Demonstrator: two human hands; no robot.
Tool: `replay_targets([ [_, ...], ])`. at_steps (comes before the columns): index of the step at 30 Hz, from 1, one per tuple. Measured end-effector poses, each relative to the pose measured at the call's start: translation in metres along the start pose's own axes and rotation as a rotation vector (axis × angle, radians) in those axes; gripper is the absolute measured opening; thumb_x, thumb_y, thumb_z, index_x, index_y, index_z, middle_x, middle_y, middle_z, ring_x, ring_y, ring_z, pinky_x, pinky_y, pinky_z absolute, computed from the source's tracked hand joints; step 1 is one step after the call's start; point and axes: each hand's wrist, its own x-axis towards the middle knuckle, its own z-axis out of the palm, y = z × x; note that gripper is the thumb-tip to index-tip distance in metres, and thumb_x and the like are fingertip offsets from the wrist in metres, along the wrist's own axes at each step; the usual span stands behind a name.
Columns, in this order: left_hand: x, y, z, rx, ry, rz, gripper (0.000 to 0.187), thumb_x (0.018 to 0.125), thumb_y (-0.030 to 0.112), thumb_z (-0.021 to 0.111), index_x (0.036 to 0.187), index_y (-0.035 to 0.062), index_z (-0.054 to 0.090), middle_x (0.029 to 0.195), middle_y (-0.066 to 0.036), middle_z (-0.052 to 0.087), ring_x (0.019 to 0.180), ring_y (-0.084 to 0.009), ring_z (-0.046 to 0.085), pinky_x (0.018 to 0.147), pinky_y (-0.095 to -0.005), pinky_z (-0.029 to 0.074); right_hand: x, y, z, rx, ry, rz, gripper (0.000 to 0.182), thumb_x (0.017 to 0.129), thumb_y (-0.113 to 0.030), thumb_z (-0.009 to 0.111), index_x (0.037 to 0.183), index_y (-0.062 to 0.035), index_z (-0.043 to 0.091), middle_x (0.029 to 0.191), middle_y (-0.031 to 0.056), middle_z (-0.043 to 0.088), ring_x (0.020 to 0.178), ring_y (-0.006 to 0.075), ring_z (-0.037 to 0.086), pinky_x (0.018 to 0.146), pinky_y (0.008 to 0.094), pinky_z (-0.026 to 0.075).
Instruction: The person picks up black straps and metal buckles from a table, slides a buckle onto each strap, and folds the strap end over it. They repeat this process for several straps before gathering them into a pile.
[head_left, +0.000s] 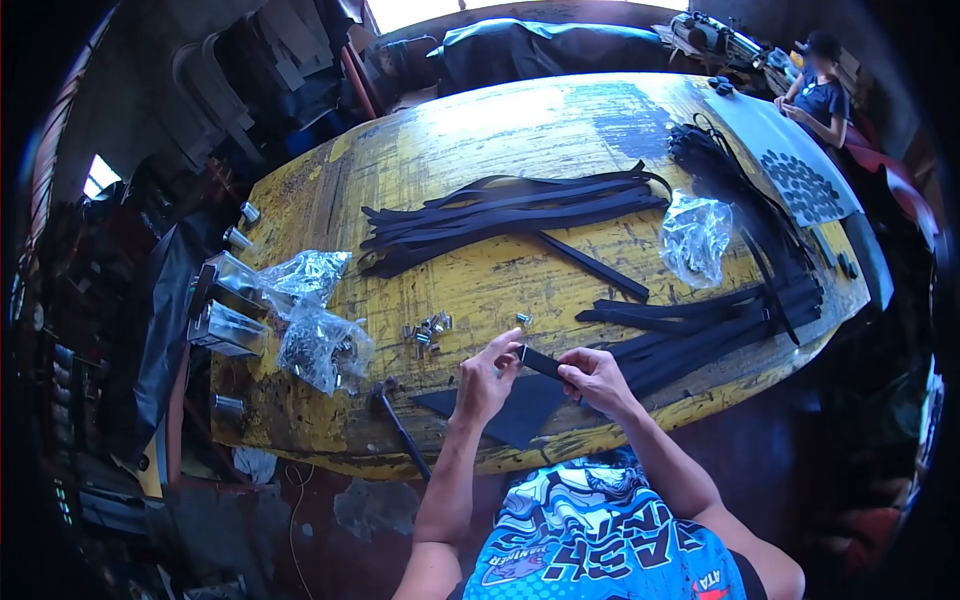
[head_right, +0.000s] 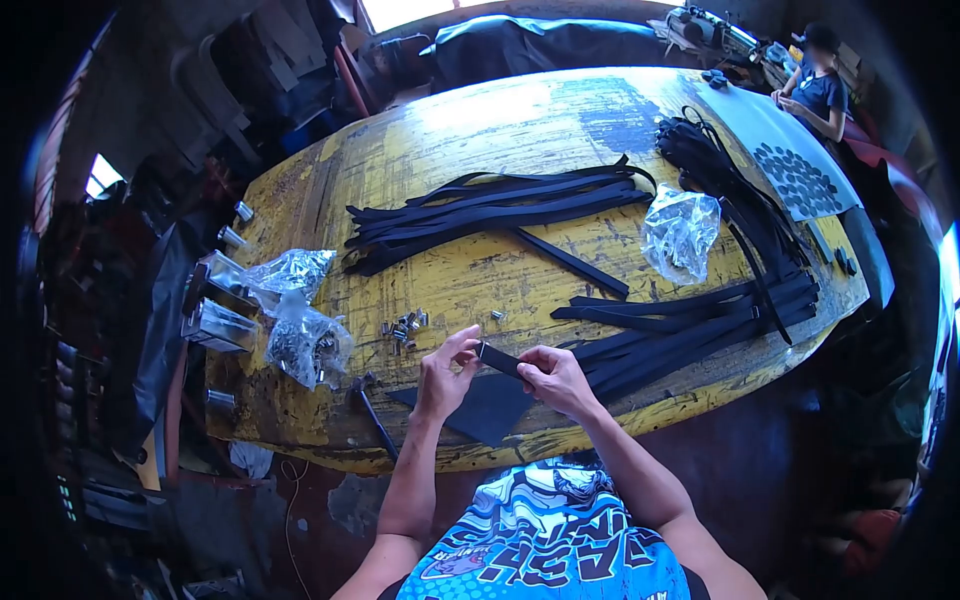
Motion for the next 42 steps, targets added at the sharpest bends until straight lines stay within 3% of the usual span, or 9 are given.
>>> replay_targets([
  [9,0.001,0.005,0.002,0.013,-0.032,0.236,0.059,0.078,-0.003,0.074,0.13,0.0049,0.046,0.102,-0.014,0.07,0.098,-0.0283,0.069,0.085,-0.0366,0.055,0.003,-0.002,-0.01,0.158,-0.164,-0.001,0.017,0.097,-0.01,0.059,0.107,0.0035,0.062,0.083,0.0036,0.065,0.072,0.0082,0.061,0.064,0.0219,0.049],
  [15,-0.007,-0.006,-0.001,-0.341,-0.255,0.0,0.036,0.079,-0.003,0.076,0.111,-0.0012,0.06,0.099,-0.012,0.07,0.09,-0.0146,0.069,0.081,-0.0275,0.057,0.006,0.005,-0.02,0.164,-0.317,-0.031,0.017,0.098,-0.011,0.059,0.107,0.0032,0.061,0.085,0.0038,0.065,0.075,0.0095,0.06,0.07,0.0236,0.049],
  [18,-0.012,-0.021,0.002,-0.877,-0.3,-0.172,0.023,0.079,-0.008,0.074,0.1,-0.0032,0.066,0.1,-0.008,0.069,0.09,-0.0114,0.067,0.082,-0.0253,0.057,0.005,0.005,-0.015,0.267,-0.383,-0.045,0.019,0.098,-0.014,0.06,0.105,0.0032,0.061,0.084,0.0035,0.065,0.074,0.0094,0.059,0.07,0.0239,0.049],
  [21,-0.02,-0.024,0.008,-0.888,-0.343,-0.219,0.022,0.08,-0.01,0.072,0.1,-0.0032,0.068,0.097,-0.006,0.07,0.088,-0.0118,0.068,0.082,-0.0237,0.056,0.005,0.006,-0.004,0.332,-0.424,-0.064,0.02,0.098,-0.015,0.06,0.107,0.0028,0.061,0.085,0.0031,0.064,0.075,0.0091,0.059,0.071,0.0234,0.048],
  [26,-0.024,-0.013,-0.003,-0.636,-0.26,-0.247,0.018,0.083,-0.008,0.07,0.101,-0.0033,0.068,0.096,-0.006,0.071,0.088,-0.0096,0.066,0.081,-0.0227,0.055,0.0,-0.011,0.021,0.322,-0.303,-0.141,0.028,0.098,-0.016,0.06,0.122,-0.0023,0.058,0.09,-0.001,0.062,0.08,0.0085,0.058,0.074,0.0217,0.046],
  [31,-0.036,-0.033,0.0,-0.735,-0.24,-0.278,0.021,0.082,-0.006,0.071,0.102,-0.0013,0.069,0.097,-0.004,0.069,0.088,-0.0067,0.063,0.079,-0.0225,0.054,0.014,-0.009,0.033,-0.143,-0.25,-0.401,0.011,0.087,-0.014,0.072,0.097,-0.0101,0.073,0.102,0.0067,0.055,0.097,0.0194,0.055,0.085,0.0318,0.045],
  [34,-0.037,-0.006,0.0,-0.316,-0.19,-0.408,0.019,0.081,0.007,0.076,0.098,-0.0005,0.07,0.091,-0.004,0.07,0.084,-0.0113,0.066,0.082,-0.0265,0.054,0.017,-0.038,0.046,-0.314,-0.317,-0.647,0.011,0.088,-0.012,0.071,0.099,-0.0089,0.072,0.11,0.0084,0.053,0.1,0.0201,0.055,0.088,0.0319,0.046],
  [37,-0.053,-0.073,0.025,-0.011,-0.077,-0.194,0.05,0.089,0.015,0.067,0.134,0.0034,0.049,0.132,-0.015,0.053,0.122,-0.0212,0.053,0.101,-0.0354,0.045,0.024,-0.048,0.072,-0.212,-0.391,-0.742,0.012,0.087,-0.011,0.072,0.098,-0.0079,0.072,0.111,0.0102,0.053,0.103,0.0238,0.057,0.085,0.0358,0.051],
  [42,-0.068,-0.104,0.036,0.106,0.097,-0.255,0.056,0.09,0.013,0.064,0.14,0.0037,0.041,0.139,-0.015,0.045,0.128,-0.0218,0.048,0.104,-0.0359,0.041,0.013,-0.067,0.096,0.009,-0.559,-0.593,0.012,0.091,-0.006,0.065,0.101,-0.0003,0.068,0.102,0.0078,0.062,0.089,0.0171,0.064,0.08,0.0302,0.053],
])
